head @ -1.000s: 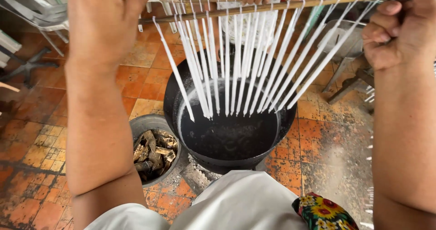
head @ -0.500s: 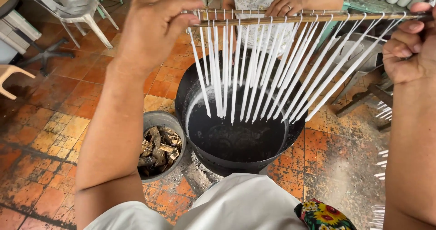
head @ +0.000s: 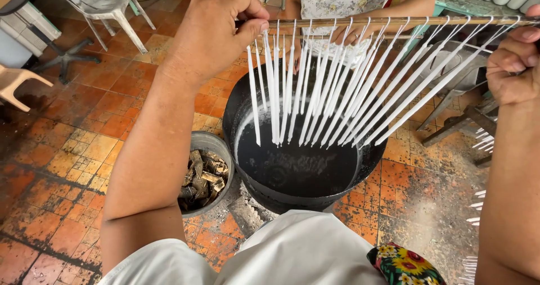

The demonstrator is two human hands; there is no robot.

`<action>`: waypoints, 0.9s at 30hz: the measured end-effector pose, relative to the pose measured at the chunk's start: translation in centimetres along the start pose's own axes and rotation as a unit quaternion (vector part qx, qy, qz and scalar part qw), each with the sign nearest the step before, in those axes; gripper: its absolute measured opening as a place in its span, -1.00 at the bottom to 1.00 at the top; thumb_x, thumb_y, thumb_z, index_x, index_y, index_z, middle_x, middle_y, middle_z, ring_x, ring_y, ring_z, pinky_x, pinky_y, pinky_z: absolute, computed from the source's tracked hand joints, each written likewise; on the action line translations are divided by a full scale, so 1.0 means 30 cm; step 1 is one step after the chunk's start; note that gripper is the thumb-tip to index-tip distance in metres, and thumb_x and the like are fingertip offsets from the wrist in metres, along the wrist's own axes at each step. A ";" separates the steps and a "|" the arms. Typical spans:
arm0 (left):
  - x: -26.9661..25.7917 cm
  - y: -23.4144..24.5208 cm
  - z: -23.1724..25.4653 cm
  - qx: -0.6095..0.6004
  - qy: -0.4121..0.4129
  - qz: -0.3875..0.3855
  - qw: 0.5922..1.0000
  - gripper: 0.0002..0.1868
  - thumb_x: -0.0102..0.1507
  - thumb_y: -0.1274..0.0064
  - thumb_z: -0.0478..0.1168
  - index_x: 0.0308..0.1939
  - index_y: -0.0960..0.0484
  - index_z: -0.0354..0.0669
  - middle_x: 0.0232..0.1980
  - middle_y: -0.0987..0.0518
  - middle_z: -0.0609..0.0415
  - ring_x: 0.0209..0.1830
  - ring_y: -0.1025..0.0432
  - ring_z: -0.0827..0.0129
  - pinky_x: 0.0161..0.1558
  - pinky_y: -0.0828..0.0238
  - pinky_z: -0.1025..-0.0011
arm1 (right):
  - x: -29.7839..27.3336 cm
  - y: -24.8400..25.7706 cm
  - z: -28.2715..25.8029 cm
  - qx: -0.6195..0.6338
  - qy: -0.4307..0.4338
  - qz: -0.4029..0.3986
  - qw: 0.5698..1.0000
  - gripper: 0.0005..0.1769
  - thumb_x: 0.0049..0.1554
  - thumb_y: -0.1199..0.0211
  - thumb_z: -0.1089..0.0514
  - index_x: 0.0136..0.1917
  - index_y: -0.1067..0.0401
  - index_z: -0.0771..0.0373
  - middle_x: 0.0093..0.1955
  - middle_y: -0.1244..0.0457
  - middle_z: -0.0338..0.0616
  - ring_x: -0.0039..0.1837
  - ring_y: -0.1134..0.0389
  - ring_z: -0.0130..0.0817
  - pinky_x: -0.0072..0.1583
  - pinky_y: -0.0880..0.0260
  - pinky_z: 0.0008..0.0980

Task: Dipping racks of candle wicks into molten wax and hanging them to dry on a cooling frame.

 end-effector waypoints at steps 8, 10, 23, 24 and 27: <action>0.011 -0.011 -0.008 0.004 -0.004 -0.021 1.000 -0.91 0.38 -0.24 -0.40 -0.11 -0.63 -0.21 -0.11 -0.50 0.06 -0.15 -0.45 0.31 -0.14 -0.45 0.35 | 0.010 0.083 0.019 0.041 0.015 -0.019 0.999 -0.84 0.49 -0.20 -0.03 0.29 -0.49 -0.06 -0.09 -0.35 -0.58 -0.29 -0.22 -0.92 -0.17 -0.30 -0.92; 0.024 -0.024 0.006 0.014 0.007 -0.036 0.999 -0.86 0.40 -0.30 -0.28 -0.01 -0.67 -0.18 -0.06 -0.49 0.08 -0.10 -0.47 0.31 -0.09 -0.49 0.33 | 0.000 0.079 0.014 0.040 0.013 -0.014 0.999 -0.83 0.50 -0.23 -0.06 0.27 -0.53 -0.06 -0.10 -0.37 -0.57 -0.29 -0.27 -0.92 -0.17 -0.36 -0.91; 0.069 -0.123 -0.045 0.125 -0.031 -0.025 0.991 -0.85 0.47 -0.10 -0.11 0.04 -0.76 0.07 -0.10 -0.53 0.25 -0.02 -0.38 0.17 0.02 -0.18 0.02 | -0.017 0.118 0.010 0.017 0.001 0.019 1.000 -0.88 0.47 -0.21 -0.06 0.25 -0.49 -0.15 -0.12 -0.31 -0.68 -0.32 -0.10 -0.96 -0.19 -0.14 -0.92; 0.073 -0.117 -0.043 0.119 -0.017 -0.030 0.992 -0.82 0.43 -0.17 -0.11 0.06 -0.80 0.08 -0.15 -0.55 0.26 -0.05 -0.41 0.23 0.05 -0.19 0.04 | -0.017 0.124 0.011 0.018 0.000 0.025 1.000 -0.88 0.47 -0.22 -0.06 0.25 -0.49 -0.14 -0.12 -0.30 -0.67 -0.32 -0.09 -0.95 -0.18 -0.14 -0.91; 0.077 -0.006 0.061 0.014 0.056 -0.010 0.998 -0.82 0.47 -0.04 -0.32 0.12 -0.68 -0.23 0.01 -0.75 0.00 0.07 -0.63 0.26 0.25 -0.47 0.24 | -0.028 0.095 0.003 0.006 0.000 0.017 1.000 -0.86 0.43 -0.23 -0.07 0.23 -0.50 -0.16 -0.15 -0.30 -0.68 -0.34 -0.08 -0.97 -0.23 -0.09 -0.94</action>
Point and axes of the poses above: each hand's wrist, its own x-axis towards the middle knuckle, its own y-axis out of the back of the hand, z = x × y, the point moved 2 cm from there along x, towards the middle knuckle
